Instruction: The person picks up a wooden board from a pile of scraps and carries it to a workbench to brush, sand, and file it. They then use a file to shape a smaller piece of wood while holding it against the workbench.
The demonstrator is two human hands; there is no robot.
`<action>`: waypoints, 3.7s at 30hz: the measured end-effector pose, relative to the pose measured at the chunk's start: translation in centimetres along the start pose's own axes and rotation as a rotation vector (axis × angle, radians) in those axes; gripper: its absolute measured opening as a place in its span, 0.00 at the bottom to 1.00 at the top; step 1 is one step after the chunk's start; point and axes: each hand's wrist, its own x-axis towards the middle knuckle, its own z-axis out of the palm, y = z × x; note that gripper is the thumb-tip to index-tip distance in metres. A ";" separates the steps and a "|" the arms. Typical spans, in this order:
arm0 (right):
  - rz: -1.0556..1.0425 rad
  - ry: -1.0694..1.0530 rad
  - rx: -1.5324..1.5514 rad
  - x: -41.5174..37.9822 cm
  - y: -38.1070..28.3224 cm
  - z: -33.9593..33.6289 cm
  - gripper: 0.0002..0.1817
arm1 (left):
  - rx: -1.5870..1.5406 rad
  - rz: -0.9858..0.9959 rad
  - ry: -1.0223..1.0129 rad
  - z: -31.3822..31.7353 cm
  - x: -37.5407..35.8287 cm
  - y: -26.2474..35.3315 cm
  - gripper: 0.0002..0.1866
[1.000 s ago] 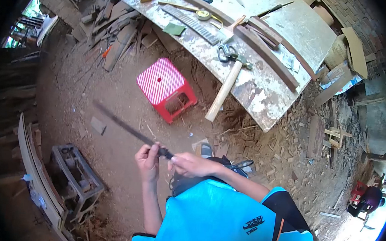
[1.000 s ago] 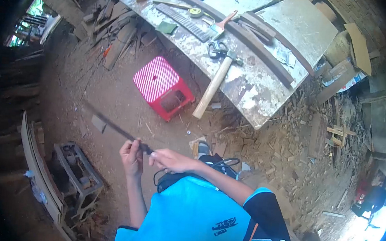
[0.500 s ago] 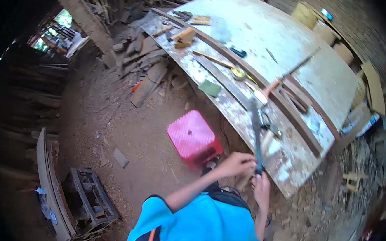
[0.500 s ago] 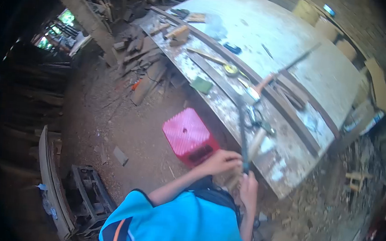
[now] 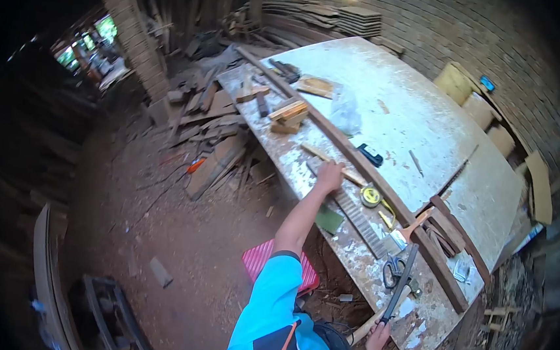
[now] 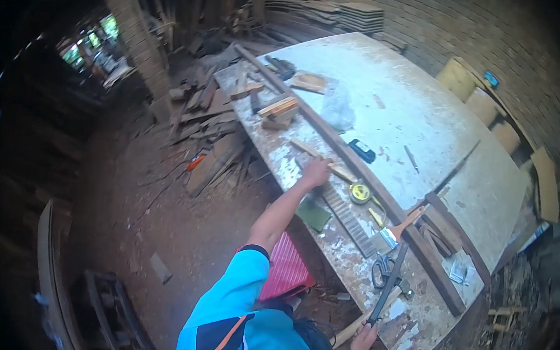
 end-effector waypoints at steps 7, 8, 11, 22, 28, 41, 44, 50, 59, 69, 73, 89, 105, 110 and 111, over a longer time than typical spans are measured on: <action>-0.083 0.201 -0.249 -1.1 -0.6 1.2 0.13 | 0.231 -0.110 -0.223 5.7 6.6 -3.9 0.24; -0.105 0.232 -0.258 -1.1 -0.4 1.2 0.13 | 0.231 -0.162 -0.291 4.9 6.8 -3.2 0.21; -0.125 0.269 -0.241 -0.9 0.7 1.6 0.13 | 0.361 -0.126 -0.332 2.9 6.4 -1.9 0.16; 0.105 0.228 0.499 -1.9 -5.5 2.0 0.13 | 0.537 0.567 -0.131 -3.5 7.3 -2.0 0.14; -0.026 0.152 0.669 -4.1 -10.5 1.8 0.12 | 0.042 0.608 -0.173 -7.6 4.2 6.2 0.24; -0.215 0.196 0.719 -10.8 -13.2 0.4 0.11 | -0.501 0.942 -1.064 1.1 -12.2 25.3 0.27; -0.222 0.238 0.721 -12.5 -13.1 -1.5 0.11 | -0.610 1.022 -1.182 2.9 -18.0 31.3 0.25; -0.226 0.451 0.584 -15.1 -10.5 -7.7 0.13 | -0.636 1.257 -1.071 8.9 -28.1 40.7 0.21; -0.056 0.844 -0.021 -16.9 -2.4 -23.8 0.12 | -0.410 1.281 -0.770 14.8 -37.3 46.8 0.20; 0.162 0.498 -0.209 -13.6 -1.1 -28.4 0.11 | -0.436 1.209 -0.824 14.0 -37.1 46.2 0.21; 0.054 0.585 -0.182 -13.8 -1.3 -28.0 0.18 | -0.387 1.090 -0.951 14.8 -36.3 46.7 0.21; 0.131 0.392 -0.367 -11.9 -4.6 -25.8 0.33 | -0.512 1.305 -0.842 13.6 -35.4 45.0 0.19; 0.173 0.372 -0.602 -7.6 -4.7 -24.8 0.40 | -0.502 1.154 -0.875 14.1 -36.0 45.8 0.19; 0.186 0.310 -0.526 -5.2 -3.8 -25.4 0.36 | -0.481 1.157 -0.892 13.9 -35.6 45.9 0.16; 0.192 0.308 -0.519 -4.8 -3.4 -25.4 0.36 | -0.494 1.159 -0.893 14.0 -35.6 45.8 0.16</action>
